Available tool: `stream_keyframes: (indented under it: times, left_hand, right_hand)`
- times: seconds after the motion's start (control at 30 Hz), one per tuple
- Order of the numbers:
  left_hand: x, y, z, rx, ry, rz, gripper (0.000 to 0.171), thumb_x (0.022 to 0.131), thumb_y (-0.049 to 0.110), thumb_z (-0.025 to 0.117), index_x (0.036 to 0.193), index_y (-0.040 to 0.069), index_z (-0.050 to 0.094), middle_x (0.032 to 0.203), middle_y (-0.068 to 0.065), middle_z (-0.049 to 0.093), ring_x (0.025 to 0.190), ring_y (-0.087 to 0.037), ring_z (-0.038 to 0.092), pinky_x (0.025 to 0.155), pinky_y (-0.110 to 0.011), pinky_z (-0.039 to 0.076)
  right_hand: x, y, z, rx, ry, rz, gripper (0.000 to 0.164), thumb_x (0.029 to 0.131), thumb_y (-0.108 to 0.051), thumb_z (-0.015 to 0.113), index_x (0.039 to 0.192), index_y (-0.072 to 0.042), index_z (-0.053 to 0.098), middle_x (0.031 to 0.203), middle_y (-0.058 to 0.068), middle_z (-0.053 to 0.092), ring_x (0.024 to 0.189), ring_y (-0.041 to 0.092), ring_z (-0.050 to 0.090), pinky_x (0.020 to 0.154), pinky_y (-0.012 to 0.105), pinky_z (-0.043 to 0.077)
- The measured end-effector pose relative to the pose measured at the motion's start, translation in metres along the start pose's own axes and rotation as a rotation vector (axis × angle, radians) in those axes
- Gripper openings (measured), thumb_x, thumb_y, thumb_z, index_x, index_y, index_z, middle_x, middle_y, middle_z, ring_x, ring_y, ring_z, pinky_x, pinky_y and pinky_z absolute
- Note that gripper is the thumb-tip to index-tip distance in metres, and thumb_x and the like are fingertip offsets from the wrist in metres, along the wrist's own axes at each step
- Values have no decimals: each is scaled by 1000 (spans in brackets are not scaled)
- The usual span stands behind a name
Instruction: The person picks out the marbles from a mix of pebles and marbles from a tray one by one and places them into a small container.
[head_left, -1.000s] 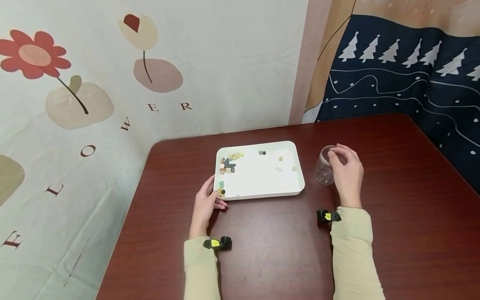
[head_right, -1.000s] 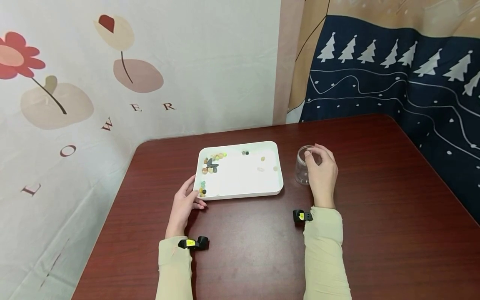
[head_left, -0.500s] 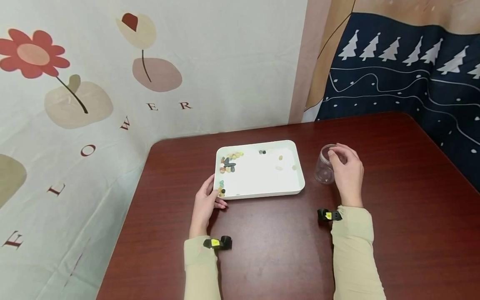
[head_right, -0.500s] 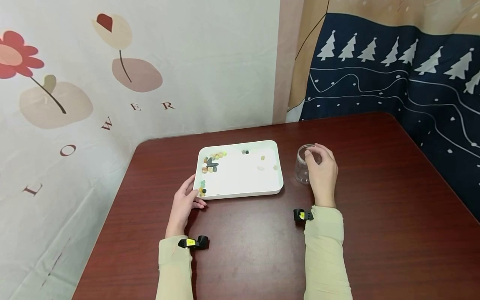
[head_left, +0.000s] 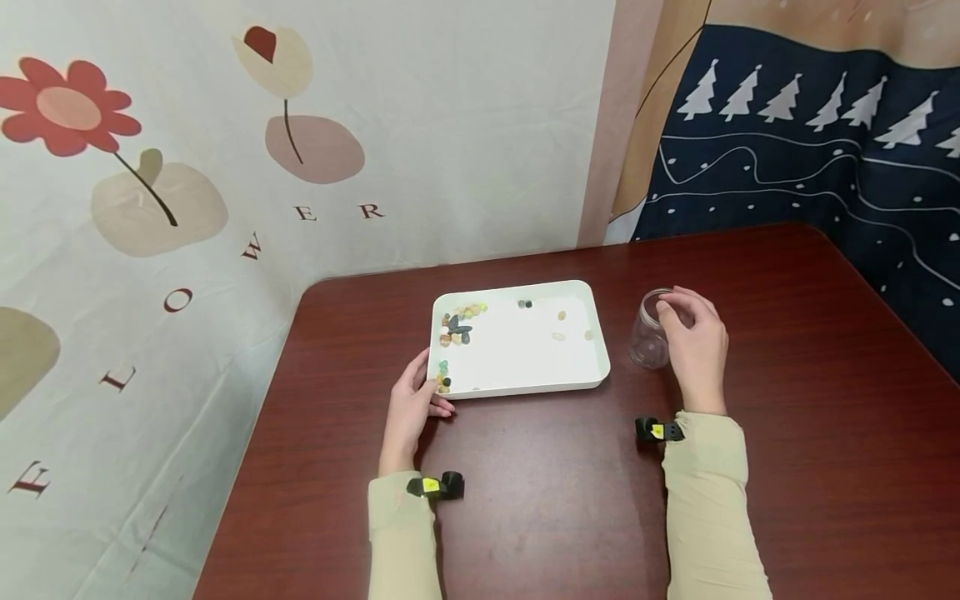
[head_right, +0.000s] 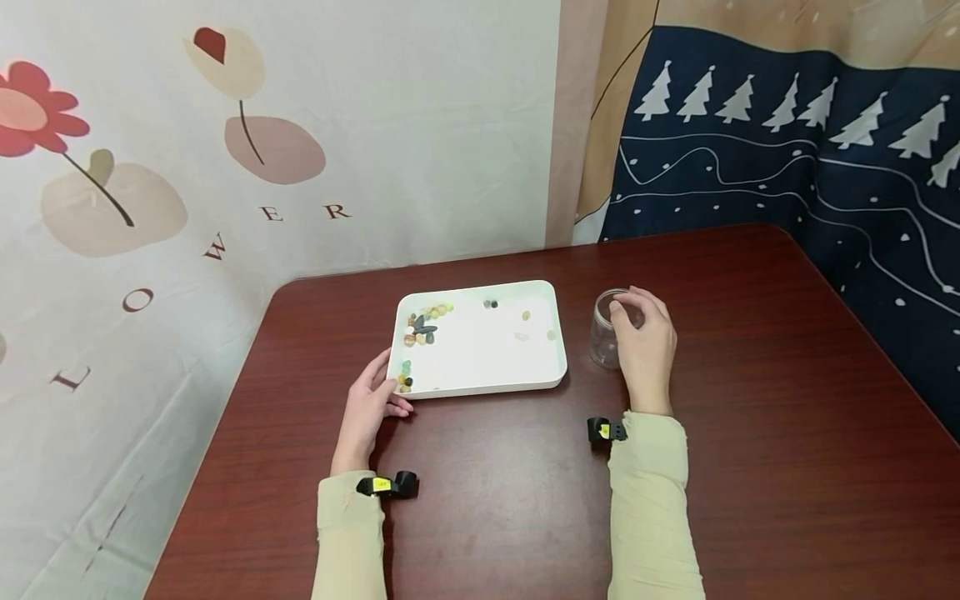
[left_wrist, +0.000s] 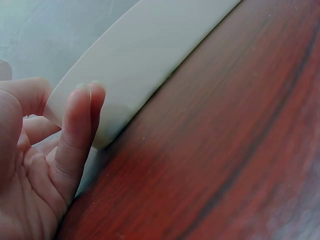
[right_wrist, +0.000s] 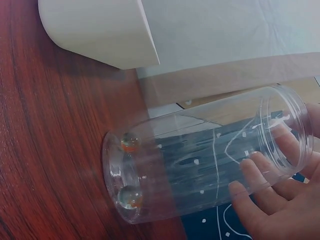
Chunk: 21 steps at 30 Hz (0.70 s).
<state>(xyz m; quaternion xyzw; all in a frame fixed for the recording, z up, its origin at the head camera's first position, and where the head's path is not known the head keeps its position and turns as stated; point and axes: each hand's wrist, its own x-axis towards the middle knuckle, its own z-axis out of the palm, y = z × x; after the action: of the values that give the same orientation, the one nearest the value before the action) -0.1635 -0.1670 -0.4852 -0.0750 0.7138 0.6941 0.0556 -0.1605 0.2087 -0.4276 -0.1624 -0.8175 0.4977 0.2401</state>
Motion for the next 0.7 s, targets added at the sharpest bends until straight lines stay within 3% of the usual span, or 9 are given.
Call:
stream_keyframes:
  times: [0.27, 0.47, 0.7]
  left_hand:
    - [-11, 14, 3, 15, -8, 9, 57, 85, -1, 40, 138, 16, 33, 136, -7, 39, 55, -29, 61, 52, -38, 54]
    - [-1, 2, -2, 0, 1, 2, 56, 85, 0, 41, 136, 22, 36, 134, -2, 41, 55, -31, 61, 52, -40, 54]
    - [6, -8, -1, 6, 19, 21, 55, 84, 2, 43, 132, 28, 40, 131, 3, 44, 55, -32, 61, 51, -40, 54]
  right_hand:
    - [-1, -2, 0, 9, -8, -5, 34, 85, -37, 54, 106, -13, 66, 119, -7, 54, 104, 13, 52, 86, 31, 42]
    - [-2, -8, -1, 9, 14, -15, 33, 85, -37, 54, 105, -14, 66, 117, -9, 55, 104, 12, 52, 85, 26, 43]
    - [-3, -15, -7, 13, 82, -41, 29, 85, -34, 54, 103, -14, 67, 110, -4, 59, 105, 12, 50, 88, 35, 40]
